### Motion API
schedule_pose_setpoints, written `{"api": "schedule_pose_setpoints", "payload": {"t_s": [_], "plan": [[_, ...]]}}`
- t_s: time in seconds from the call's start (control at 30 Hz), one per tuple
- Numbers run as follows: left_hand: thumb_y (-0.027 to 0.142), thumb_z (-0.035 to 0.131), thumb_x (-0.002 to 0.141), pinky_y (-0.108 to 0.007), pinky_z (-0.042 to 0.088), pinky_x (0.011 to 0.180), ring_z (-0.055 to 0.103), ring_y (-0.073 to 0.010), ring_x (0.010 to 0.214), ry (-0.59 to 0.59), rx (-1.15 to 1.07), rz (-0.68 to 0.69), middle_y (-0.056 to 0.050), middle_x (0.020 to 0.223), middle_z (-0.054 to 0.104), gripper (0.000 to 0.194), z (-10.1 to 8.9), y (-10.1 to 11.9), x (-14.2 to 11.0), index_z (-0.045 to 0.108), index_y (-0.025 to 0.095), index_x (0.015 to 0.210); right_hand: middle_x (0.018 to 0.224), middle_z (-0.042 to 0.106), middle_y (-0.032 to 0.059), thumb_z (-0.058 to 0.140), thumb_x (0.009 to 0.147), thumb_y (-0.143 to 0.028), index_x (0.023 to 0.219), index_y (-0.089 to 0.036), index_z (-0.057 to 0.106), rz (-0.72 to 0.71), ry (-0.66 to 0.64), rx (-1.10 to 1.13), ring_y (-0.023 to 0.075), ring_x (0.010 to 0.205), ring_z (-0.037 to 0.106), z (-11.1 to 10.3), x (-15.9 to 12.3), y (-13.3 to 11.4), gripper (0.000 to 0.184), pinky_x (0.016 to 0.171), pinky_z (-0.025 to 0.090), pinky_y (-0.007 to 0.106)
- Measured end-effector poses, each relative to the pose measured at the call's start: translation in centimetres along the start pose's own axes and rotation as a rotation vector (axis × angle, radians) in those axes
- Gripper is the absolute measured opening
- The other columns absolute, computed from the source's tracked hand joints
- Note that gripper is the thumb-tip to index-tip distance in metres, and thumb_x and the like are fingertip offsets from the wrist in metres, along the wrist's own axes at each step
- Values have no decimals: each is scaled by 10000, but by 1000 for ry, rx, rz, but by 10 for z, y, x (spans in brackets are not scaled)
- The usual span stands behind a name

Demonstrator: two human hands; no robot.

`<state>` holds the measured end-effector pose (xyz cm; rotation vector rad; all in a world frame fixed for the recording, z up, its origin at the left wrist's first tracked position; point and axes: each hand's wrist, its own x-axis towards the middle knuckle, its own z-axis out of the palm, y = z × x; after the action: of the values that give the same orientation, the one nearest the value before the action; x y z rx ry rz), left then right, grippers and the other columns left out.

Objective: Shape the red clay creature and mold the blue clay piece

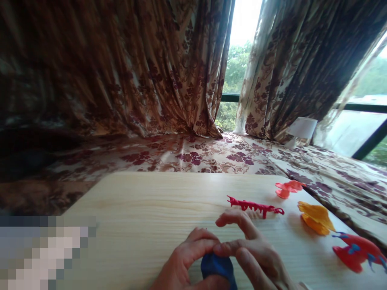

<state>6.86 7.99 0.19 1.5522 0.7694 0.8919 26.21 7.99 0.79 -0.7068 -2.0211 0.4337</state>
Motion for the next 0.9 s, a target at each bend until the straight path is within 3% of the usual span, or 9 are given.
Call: {"api": "schedule_pose_setpoints", "payload": {"t_s": [0.27, 0.37, 0.53, 0.67, 0.9], "plan": [[192, 668, 732, -345, 407, 954, 558, -218, 998, 1, -21, 5, -31, 990, 602, 247, -1, -2, 0, 713, 253, 967, 1105, 604, 58, 431, 966, -348, 1152, -333, 613, 2, 42, 12, 214, 1106, 591, -7, 6, -13, 261, 863, 559, 313], [159, 678, 713, -322, 416, 944, 563, -213, 1003, 15, -58, -18, -18, 982, 612, 236, -1, -2, 1, 727, 253, 924, 1027, 627, 52, 442, 953, -396, 1068, -337, 660, -19, 28, -8, 227, 1050, 610, -9, 11, -17, 254, 879, 549, 359], [102, 700, 666, -333, 396, 984, 558, -221, 1022, -40, -6, -25, -7, 957, 622, 244, 1, 1, 2, 740, 251, 855, 952, 638, 43, 442, 954, -389, 951, -314, 707, -37, 0, -33, 216, 1019, 615, -8, 13, -15, 275, 861, 548, 341], [122, 697, 697, -312, 411, 961, 571, -205, 1001, 29, -12, -36, 3, 953, 621, 260, 2, 1, 2, 739, 275, 903, 968, 635, 46, 385, 967, -430, 924, -306, 720, 19, 21, -37, 219, 1015, 614, -8, 11, -15, 360, 909, 525, 366], [157, 685, 720, -292, 430, 921, 581, -205, 1007, 70, 54, 10, -9, 966, 653, 229, 2, 0, 5, 735, 265, 915, 1036, 629, 55, 445, 956, -378, 907, -280, 716, 17, -8, -33, 215, 1048, 605, -5, 12, -14, 292, 936, 507, 349]]}}
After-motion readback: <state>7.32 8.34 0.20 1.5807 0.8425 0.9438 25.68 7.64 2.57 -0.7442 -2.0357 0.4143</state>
